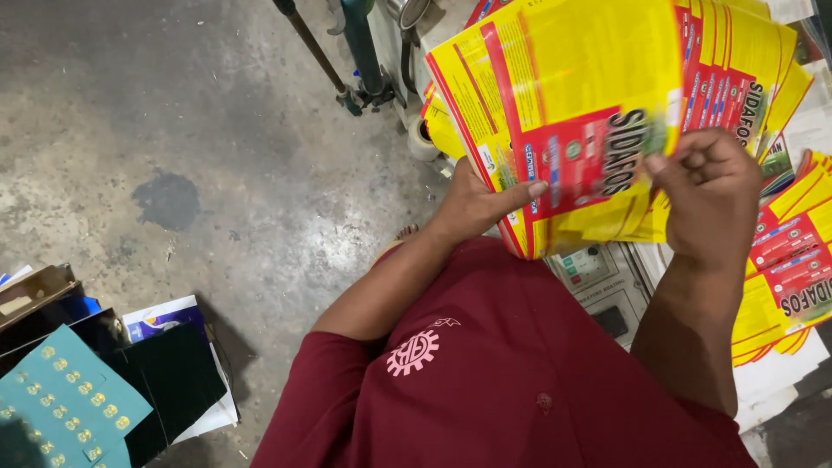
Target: Counting and sorting printed packaging labels in a production environment.
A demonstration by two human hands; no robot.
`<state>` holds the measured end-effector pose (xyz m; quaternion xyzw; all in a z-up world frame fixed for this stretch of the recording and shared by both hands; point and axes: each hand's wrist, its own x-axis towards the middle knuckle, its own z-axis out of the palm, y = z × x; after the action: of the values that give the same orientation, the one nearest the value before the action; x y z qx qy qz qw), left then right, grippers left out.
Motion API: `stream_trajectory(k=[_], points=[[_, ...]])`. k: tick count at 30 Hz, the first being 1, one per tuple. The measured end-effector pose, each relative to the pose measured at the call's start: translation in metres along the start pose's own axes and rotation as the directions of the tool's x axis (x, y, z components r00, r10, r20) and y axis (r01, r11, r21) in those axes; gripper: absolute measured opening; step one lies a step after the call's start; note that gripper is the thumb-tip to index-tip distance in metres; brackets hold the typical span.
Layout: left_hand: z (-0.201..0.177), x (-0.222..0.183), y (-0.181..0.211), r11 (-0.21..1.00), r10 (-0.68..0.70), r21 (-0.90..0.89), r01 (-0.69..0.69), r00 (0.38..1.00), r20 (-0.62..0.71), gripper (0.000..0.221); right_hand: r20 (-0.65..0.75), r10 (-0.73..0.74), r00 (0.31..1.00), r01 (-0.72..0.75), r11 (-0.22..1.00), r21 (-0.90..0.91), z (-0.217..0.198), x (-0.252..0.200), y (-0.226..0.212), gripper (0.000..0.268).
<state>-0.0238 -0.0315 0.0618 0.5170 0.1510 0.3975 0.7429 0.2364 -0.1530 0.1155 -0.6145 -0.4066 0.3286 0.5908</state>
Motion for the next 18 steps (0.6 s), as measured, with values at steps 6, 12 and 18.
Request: stream_trajectory(k=[6,12,18], points=[[-0.003,-0.001,-0.005,0.996,-0.082,-0.038,0.081,0.996,-0.045,0.042,-0.447,-0.069,0.892,0.092,0.995,0.029,-0.101,0.031,0.079,0.023],[-0.002,0.001,-0.012,0.984,-0.083,-0.166,0.064,0.99,-0.111,0.048,-0.256,-0.289,0.922,0.204,0.927,-0.314,-0.109,0.022,0.075,0.027],[0.002,0.001,-0.012,0.947,-0.129,-0.312,0.08,0.982,-0.138,0.052,0.122,-0.302,0.945,0.298,0.651,-0.698,0.038,0.003,-0.053,0.024]])
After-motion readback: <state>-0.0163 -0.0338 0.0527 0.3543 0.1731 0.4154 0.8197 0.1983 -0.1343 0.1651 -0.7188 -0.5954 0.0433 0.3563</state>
